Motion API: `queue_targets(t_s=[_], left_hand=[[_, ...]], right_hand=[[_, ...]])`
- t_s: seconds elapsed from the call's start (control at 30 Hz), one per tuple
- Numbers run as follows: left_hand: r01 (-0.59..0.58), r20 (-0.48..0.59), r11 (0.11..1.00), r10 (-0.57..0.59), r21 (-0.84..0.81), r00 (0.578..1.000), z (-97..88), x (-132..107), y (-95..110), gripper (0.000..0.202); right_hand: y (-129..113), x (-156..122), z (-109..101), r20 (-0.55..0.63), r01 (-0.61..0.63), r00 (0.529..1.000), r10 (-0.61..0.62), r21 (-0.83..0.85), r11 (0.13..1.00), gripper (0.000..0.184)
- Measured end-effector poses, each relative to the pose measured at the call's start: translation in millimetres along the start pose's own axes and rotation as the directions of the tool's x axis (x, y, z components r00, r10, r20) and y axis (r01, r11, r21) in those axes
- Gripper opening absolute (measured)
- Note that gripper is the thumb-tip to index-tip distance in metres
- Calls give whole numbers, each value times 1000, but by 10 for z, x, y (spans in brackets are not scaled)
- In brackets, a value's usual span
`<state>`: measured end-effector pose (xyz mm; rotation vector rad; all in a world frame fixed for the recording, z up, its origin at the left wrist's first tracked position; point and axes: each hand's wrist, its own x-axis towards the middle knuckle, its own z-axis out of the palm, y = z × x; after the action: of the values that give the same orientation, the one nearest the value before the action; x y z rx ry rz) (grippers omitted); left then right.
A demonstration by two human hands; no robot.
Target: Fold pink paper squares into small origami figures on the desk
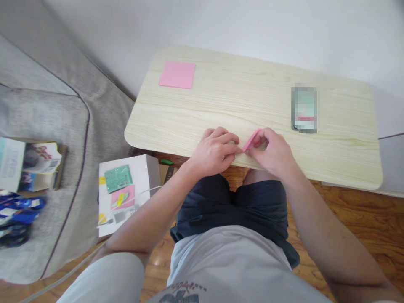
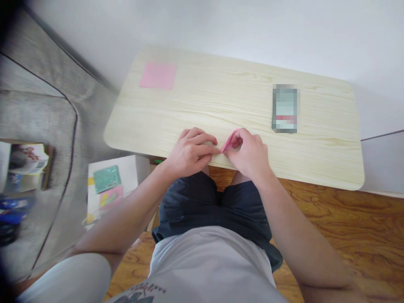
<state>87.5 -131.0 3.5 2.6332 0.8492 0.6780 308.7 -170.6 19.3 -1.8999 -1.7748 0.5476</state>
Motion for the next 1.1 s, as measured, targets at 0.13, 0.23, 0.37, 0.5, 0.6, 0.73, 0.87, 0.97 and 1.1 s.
queue_targets(t_s=[0.13,0.23,0.37,0.5,0.6,0.73,0.87,0.97,1.1], left_hand=[[-2,15,1000,2,6,1000,1,7,21,31],[-6,21,1000,6,9,1000,-13,2,70,29],[5,25,1000,-5,14,1000,-17,-26,182,28],[35,-2,999,-35,9,999,60,-72,320,29],[75,-21,997,-75,2,997,143,-113,415,30],[121,-106,991,-126,-55,986,154,-88,413,22],[299,-227,953,-304,-59,925,45,111,195,28],[277,-145,958,-285,-75,947,-7,275,12,31],[244,-68,965,-252,-98,965,17,340,-77,19]], right_hand=[[23,92,-39,83,-19,996,21,-15,1000,19],[51,39,-20,37,14,999,-12,-47,999,16],[111,-102,0,-49,128,990,-129,-11,992,10],[164,-211,-24,-80,229,970,-228,-3,974,15],[199,-264,-33,-92,289,952,-292,-41,956,15],[249,-286,-29,-101,341,932,-348,-80,937,13],[308,-208,-72,-69,398,911,-408,-118,910,13],[355,-98,-136,-8,465,883,-470,-140,874,14],[402,-15,-192,-3,494,866,-500,-148,857,14]])
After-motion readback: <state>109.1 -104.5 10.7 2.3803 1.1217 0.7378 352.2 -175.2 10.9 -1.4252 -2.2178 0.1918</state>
